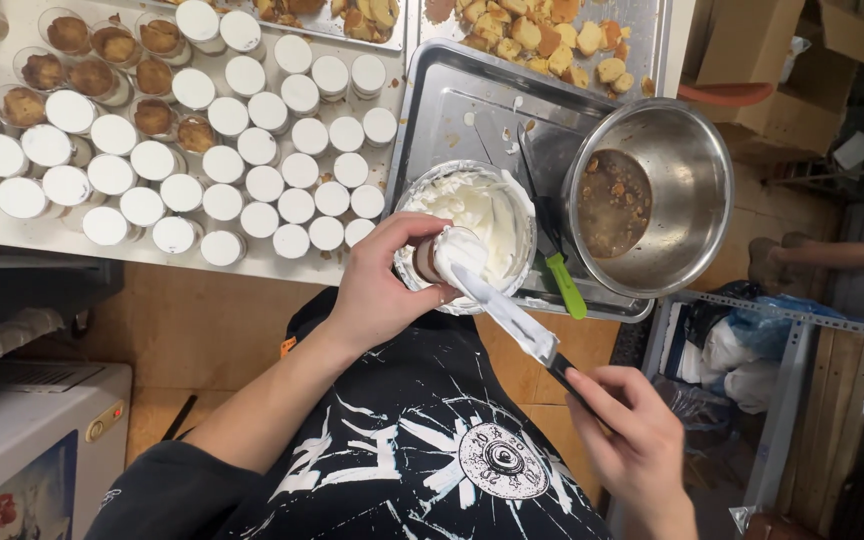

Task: Filling small plastic containers with white cream using a knife in a bakery setting.

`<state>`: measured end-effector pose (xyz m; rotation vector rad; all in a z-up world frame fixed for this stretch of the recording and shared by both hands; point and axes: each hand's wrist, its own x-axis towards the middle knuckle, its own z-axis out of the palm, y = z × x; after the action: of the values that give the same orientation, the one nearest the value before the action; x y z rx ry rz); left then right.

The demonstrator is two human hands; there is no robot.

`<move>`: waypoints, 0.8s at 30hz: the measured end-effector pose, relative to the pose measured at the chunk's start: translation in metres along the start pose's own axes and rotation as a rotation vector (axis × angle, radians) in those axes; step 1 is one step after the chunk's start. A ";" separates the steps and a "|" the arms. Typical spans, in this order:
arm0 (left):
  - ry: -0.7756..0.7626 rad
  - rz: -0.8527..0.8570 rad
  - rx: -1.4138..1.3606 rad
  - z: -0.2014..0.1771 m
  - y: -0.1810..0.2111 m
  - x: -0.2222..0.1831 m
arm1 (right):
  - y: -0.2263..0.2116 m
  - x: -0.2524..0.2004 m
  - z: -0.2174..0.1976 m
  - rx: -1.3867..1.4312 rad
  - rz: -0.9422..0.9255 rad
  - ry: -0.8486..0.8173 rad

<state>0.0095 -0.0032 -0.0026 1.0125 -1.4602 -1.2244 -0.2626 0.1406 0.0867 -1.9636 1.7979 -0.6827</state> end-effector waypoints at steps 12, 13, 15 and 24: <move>-0.121 0.026 -0.150 0.001 0.001 0.003 | 0.023 0.001 0.010 0.346 0.118 0.058; -0.166 0.032 -0.203 0.001 0.000 0.003 | 0.025 0.002 0.013 0.397 0.127 0.054; -0.198 0.034 -0.215 0.001 0.002 0.004 | 0.028 0.002 0.015 0.415 0.133 0.046; -0.237 0.016 -0.090 0.005 0.005 0.009 | 0.034 -0.001 0.021 0.499 0.143 -0.038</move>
<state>0.0029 -0.0104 0.0031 0.8150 -1.5743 -1.4231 -0.2776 0.1374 0.0500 -1.4947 1.5390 -0.9315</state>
